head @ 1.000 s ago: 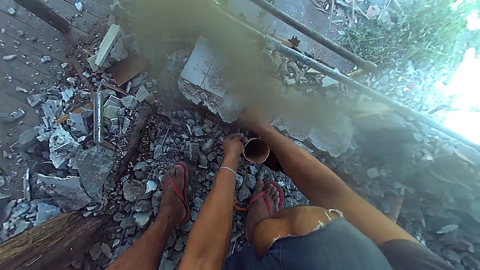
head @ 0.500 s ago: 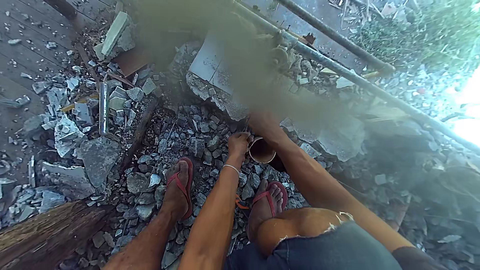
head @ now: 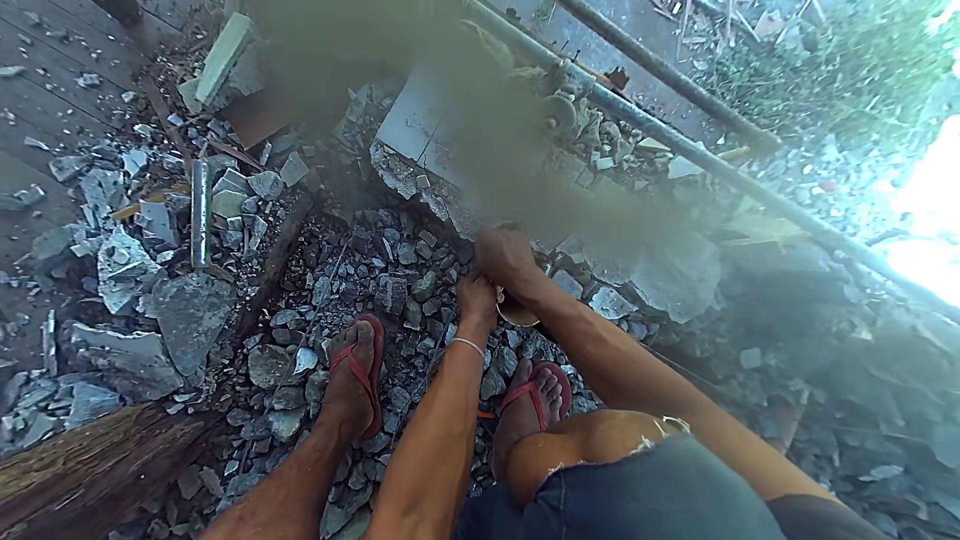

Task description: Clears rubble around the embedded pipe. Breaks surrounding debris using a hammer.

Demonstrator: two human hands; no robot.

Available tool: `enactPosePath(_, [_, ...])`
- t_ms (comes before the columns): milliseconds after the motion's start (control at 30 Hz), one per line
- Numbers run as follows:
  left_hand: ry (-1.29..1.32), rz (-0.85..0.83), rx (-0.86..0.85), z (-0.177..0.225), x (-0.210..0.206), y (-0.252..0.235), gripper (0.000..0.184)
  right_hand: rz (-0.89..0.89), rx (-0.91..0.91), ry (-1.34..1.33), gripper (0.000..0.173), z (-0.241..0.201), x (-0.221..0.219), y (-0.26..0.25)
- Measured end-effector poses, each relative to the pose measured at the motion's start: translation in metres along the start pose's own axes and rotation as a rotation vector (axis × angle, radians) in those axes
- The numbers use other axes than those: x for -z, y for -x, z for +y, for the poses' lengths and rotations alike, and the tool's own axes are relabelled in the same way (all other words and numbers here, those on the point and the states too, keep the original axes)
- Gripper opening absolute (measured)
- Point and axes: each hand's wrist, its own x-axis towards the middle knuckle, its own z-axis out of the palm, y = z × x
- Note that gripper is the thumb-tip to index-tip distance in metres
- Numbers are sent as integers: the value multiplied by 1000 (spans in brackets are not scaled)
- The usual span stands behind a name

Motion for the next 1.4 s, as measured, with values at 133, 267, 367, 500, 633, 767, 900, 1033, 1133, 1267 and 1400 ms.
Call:
enactPosePath(133, [100, -63, 82, -1, 7, 1, 25, -57, 105, 28, 21, 17, 5, -14])
enactPosePath(267, [20, -65, 68, -5, 11, -2, 26, -13, 117, 30, 25, 30, -2, -20])
enactPosePath(367, [-29, -65, 22, -8, 10, -4, 25, 26, 124, 80, 24, 33, -3, -23])
enactPosePath(500, [-120, -46, 6, -5, 12, 0, 26, -3, 114, 93, 27, 30, 0, -21])
enactPosePath(633, [-154, -35, -7, -8, 13, 0, 20, -70, 226, 243, 19, 9, -4, -14])
enactPosePath(767, [-119, -79, -58, -14, 19, 1, 16, -131, 300, 351, 14, -5, 3, -9])
enactPosePath(900, [-11, -87, -100, -28, 19, 3, 7, -314, 442, 389, 12, -22, 9, 3])
enactPosePath(1033, [-95, -258, -34, -37, 44, 30, 7, -416, 427, 471, 8, -45, -20, 18])
enactPosePath(1133, [-524, -681, 66, 12, 87, 47, 15, -352, 360, 556, 13, -53, -39, 23])
enactPosePath(1267, [-1486, -630, 9, 124, 93, 48, 31, -303, 268, 517, 16, -61, -54, 22])
enactPosePath(1400, [-1548, -110, -382, 155, 41, 51, 38, -167, 271, 141, 16, -49, -37, 24])
